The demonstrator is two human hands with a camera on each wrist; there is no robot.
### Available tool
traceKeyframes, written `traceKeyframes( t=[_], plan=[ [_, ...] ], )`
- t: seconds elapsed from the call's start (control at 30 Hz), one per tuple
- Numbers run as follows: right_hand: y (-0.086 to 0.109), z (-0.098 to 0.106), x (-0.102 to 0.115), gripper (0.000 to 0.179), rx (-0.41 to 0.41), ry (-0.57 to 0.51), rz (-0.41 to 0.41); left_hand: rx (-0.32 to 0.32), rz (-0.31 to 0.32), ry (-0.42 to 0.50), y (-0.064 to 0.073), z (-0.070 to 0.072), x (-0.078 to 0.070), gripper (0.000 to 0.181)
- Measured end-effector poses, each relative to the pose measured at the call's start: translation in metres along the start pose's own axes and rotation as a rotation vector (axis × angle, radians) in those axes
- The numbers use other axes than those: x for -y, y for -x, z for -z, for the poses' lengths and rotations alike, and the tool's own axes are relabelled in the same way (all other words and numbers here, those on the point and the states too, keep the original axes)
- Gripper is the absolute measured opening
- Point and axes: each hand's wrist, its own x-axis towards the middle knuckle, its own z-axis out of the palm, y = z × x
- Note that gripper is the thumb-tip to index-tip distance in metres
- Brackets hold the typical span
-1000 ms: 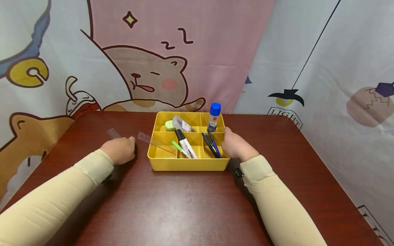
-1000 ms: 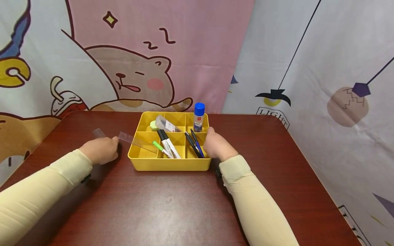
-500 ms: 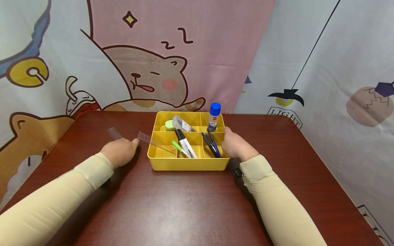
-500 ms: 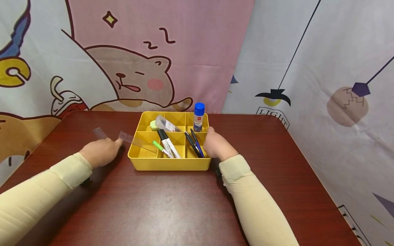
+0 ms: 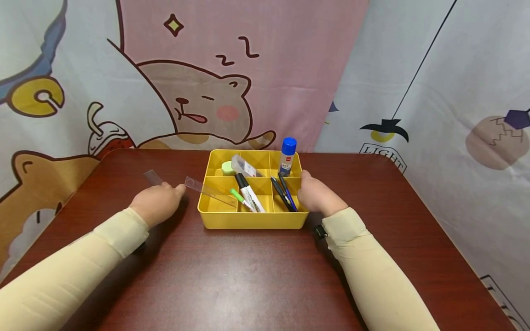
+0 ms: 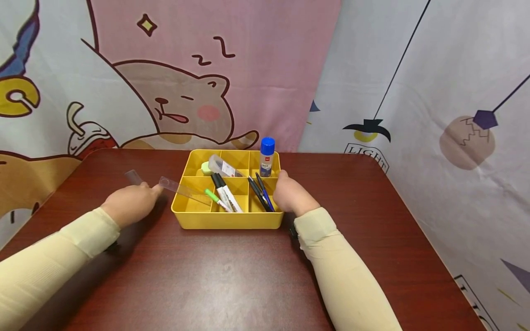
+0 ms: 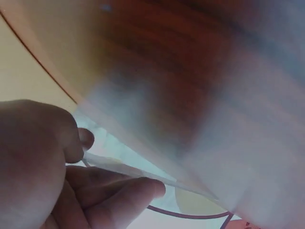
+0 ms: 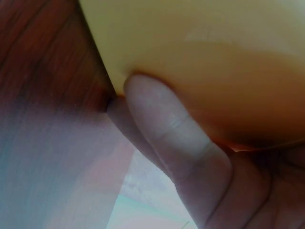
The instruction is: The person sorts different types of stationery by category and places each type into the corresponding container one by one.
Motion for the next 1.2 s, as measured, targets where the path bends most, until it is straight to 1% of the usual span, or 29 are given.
traceKeyframes(
  t=[0.13, 0.23, 0.43, 0.57, 0.73, 0.83, 0.97, 1.03, 1.1, 1.2],
  plan=[
    [0.001, 0.000, 0.000, 0.059, -0.003, 0.009, 0.008, -0.025, 0.036, -0.011, 0.003, 0.005, 0.000, 0.009],
    [0.001, 0.000, 0.001, 0.059, -0.010, 0.018, 0.012, -0.061, 0.065, -0.015, 0.005, 0.007, 0.000, 0.009],
    [0.001, 0.001, 0.000, 0.058, -0.010, 0.028, 0.016, -0.206, 0.095, -0.009, 0.008, 0.009, 0.004, 0.006],
    [0.001, 0.001, 0.000, 0.058, -0.004, 0.026, 0.011, -0.293, 0.123, 0.019, 0.010, 0.011, 0.008, 0.004],
    [0.001, 0.001, 0.001, 0.059, 0.001, 0.013, 0.000, -0.402, 0.116, 0.042, 0.012, 0.014, 0.013, 0.015],
    [0.001, 0.001, 0.001, 0.058, -0.002, 0.014, 0.004, -0.410, 0.116, 0.080, 0.013, 0.016, 0.017, 0.016],
    [0.002, 0.001, 0.001, 0.057, -0.003, 0.010, 0.008, -0.382, 0.133, 0.168, 0.014, 0.022, 0.023, 0.011],
    [0.002, 0.001, 0.001, 0.056, -0.002, 0.007, 0.007, -0.365, 0.146, 0.213, 0.016, 0.026, 0.026, 0.012],
    [0.002, 0.002, 0.000, 0.057, 0.001, 0.003, 0.004, -0.352, 0.169, 0.253, 0.017, 0.030, 0.028, 0.018],
    [0.001, 0.001, 0.000, 0.058, 0.001, 0.008, 0.005, -0.336, 0.209, 0.302, 0.020, 0.037, 0.032, 0.033]
  ],
)
